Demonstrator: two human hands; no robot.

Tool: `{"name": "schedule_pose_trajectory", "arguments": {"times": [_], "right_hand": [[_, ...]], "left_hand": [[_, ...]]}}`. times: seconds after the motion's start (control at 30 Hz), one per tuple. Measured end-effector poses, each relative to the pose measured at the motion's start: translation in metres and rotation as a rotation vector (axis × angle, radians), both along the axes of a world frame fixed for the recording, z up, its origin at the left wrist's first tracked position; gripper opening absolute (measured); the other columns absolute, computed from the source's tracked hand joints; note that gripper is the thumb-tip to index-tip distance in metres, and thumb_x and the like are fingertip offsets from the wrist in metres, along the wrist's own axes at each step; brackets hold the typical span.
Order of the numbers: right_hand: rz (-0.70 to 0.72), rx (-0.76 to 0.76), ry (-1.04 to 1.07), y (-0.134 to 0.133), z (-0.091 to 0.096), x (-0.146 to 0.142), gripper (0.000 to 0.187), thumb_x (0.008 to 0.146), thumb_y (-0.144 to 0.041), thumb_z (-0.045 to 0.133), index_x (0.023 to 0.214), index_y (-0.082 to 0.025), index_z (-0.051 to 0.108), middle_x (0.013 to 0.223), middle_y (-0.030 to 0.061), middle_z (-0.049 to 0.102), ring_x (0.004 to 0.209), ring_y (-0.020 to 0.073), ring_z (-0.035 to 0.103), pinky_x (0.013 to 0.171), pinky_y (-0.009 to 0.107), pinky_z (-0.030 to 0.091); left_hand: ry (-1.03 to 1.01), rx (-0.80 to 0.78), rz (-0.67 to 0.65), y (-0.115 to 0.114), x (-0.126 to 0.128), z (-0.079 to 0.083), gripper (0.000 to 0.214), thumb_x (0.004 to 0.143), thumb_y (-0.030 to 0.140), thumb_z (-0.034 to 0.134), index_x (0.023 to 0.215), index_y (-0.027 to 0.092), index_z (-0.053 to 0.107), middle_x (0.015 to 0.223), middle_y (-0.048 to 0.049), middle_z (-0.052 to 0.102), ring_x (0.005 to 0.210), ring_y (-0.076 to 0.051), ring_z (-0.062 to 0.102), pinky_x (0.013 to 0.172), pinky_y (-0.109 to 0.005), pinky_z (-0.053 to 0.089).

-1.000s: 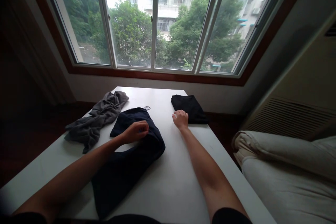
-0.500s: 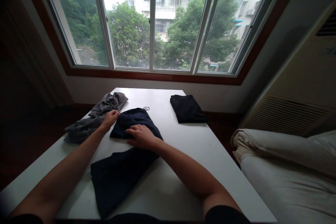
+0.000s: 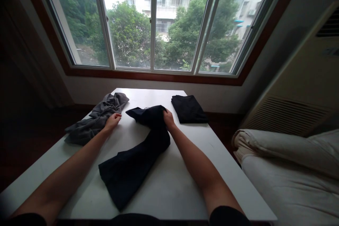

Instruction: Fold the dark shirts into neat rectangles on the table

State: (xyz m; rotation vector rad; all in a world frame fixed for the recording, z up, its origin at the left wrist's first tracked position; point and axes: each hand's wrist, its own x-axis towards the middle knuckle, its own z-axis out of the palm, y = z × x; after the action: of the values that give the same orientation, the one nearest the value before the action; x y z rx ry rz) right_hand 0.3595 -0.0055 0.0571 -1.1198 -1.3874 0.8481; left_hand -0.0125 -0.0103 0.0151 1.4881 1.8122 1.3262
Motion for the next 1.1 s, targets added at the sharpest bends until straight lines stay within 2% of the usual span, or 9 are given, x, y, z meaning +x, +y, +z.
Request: {"name": "schedule_pose_trajectory", "arguments": {"times": [0.1, 0.2, 0.33, 0.43, 0.53, 0.67, 0.87, 1.0, 1.1], "right_hand": [[-0.224, -0.125, -0.093, 0.012, -0.008, 0.035, 0.036, 0.09, -0.051, 0.049, 0.099, -0.02, 0.066, 0.08, 0.0039, 0.068, 0.078, 0.023, 0.061, 0.072, 0.031, 0.051], [-0.356, -0.142, -0.21, 0.015, -0.015, 0.05, 0.034, 0.088, -0.043, 0.051, 0.109, -0.02, 0.064, 0.093, 0.009, 0.069, 0.088, 0.0263, 0.064, 0.081, 0.035, 0.052], [-0.454, 0.115, -0.504, 0.01, -0.015, 0.04, 0.039, 0.091, -0.034, 0.05, 0.124, -0.017, 0.062, 0.124, 0.0173, 0.064, 0.116, 0.0305, 0.06, 0.105, 0.044, 0.047], [-0.334, 0.361, -0.65, 0.002, -0.011, 0.025, 0.042, 0.095, -0.033, 0.052, 0.133, -0.019, 0.06, 0.135, 0.0162, 0.061, 0.13, 0.0312, 0.053, 0.115, 0.048, 0.04], [-0.219, 0.433, -0.756, -0.002, -0.01, 0.015, 0.05, 0.096, -0.035, 0.057, 0.144, -0.02, 0.057, 0.148, 0.0156, 0.055, 0.14, 0.032, 0.046, 0.119, 0.049, 0.037], [-0.128, 0.29, -0.831, 0.0, -0.017, 0.014, 0.06, 0.097, -0.037, 0.061, 0.153, -0.018, 0.049, 0.147, 0.0161, 0.058, 0.137, 0.0308, 0.052, 0.116, 0.045, 0.04], [0.005, -0.034, -0.833, 0.003, -0.016, 0.021, 0.06, 0.096, -0.047, 0.068, 0.147, -0.018, 0.055, 0.104, 0.0092, 0.075, 0.099, 0.0266, 0.071, 0.089, 0.035, 0.053], [0.163, -0.065, -0.793, -0.003, -0.003, 0.018, 0.047, 0.096, -0.051, 0.067, 0.13, -0.02, 0.068, 0.102, 0.008, 0.075, 0.091, 0.0241, 0.071, 0.079, 0.031, 0.053], [0.385, -0.069, -0.819, -0.011, 0.008, 0.015, 0.037, 0.09, -0.048, 0.074, 0.116, -0.021, 0.075, 0.096, 0.0053, 0.076, 0.083, 0.0215, 0.07, 0.071, 0.028, 0.051]], "left_hand": [[0.137, 0.016, -0.179, -0.006, 0.015, -0.001, 0.035, 0.079, 0.033, 0.063, 0.109, 0.017, 0.071, 0.106, -0.0108, 0.076, 0.098, -0.027, 0.071, 0.088, -0.037, 0.053], [0.248, 0.069, -0.348, -0.013, 0.033, -0.002, 0.044, 0.082, 0.034, 0.065, 0.122, 0.017, 0.069, 0.124, -0.0139, 0.073, 0.116, -0.03, 0.068, 0.098, -0.041, 0.053], [0.317, 0.091, -0.478, -0.023, 0.053, -0.004, 0.051, 0.085, 0.034, 0.065, 0.133, 0.017, 0.067, 0.135, -0.0149, 0.069, 0.126, -0.032, 0.064, 0.105, -0.044, 0.051], [0.336, 0.086, -0.536, -0.029, 0.062, -0.005, 0.055, 0.086, 0.035, 0.066, 0.139, 0.018, 0.065, 0.139, -0.0151, 0.067, 0.129, -0.033, 0.063, 0.108, -0.046, 0.05], [0.348, 0.083, -0.57, -0.033, 0.067, -0.003, 0.057, 0.086, 0.035, 0.066, 0.141, 0.017, 0.064, 0.142, -0.0152, 0.065, 0.131, -0.033, 0.061, 0.112, -0.047, 0.048], [0.34, 0.068, -0.577, -0.036, 0.07, 0.0, 0.058, 0.087, 0.035, 0.066, 0.142, 0.018, 0.063, 0.145, -0.0151, 0.064, 0.133, -0.033, 0.059, 0.11, -0.046, 0.049], [0.286, 0.074, -0.581, -0.041, 0.077, -0.001, 0.058, 0.089, 0.033, 0.065, 0.144, 0.019, 0.061, 0.146, -0.0148, 0.062, 0.134, -0.031, 0.06, 0.114, -0.046, 0.047], [0.332, 0.095, -0.627, -0.044, 0.084, -0.004, 0.063, 0.084, 0.029, 0.071, 0.146, 0.022, 0.059, 0.147, -0.0135, 0.061, 0.135, -0.032, 0.058, 0.118, -0.049, 0.042], [0.347, 0.128, -0.605, -0.045, 0.086, -0.005, 0.066, 0.084, 0.027, 0.07, 0.148, 0.022, 0.057, 0.152, -0.0146, 0.057, 0.141, -0.033, 0.053, 0.121, -0.05, 0.038]]}}
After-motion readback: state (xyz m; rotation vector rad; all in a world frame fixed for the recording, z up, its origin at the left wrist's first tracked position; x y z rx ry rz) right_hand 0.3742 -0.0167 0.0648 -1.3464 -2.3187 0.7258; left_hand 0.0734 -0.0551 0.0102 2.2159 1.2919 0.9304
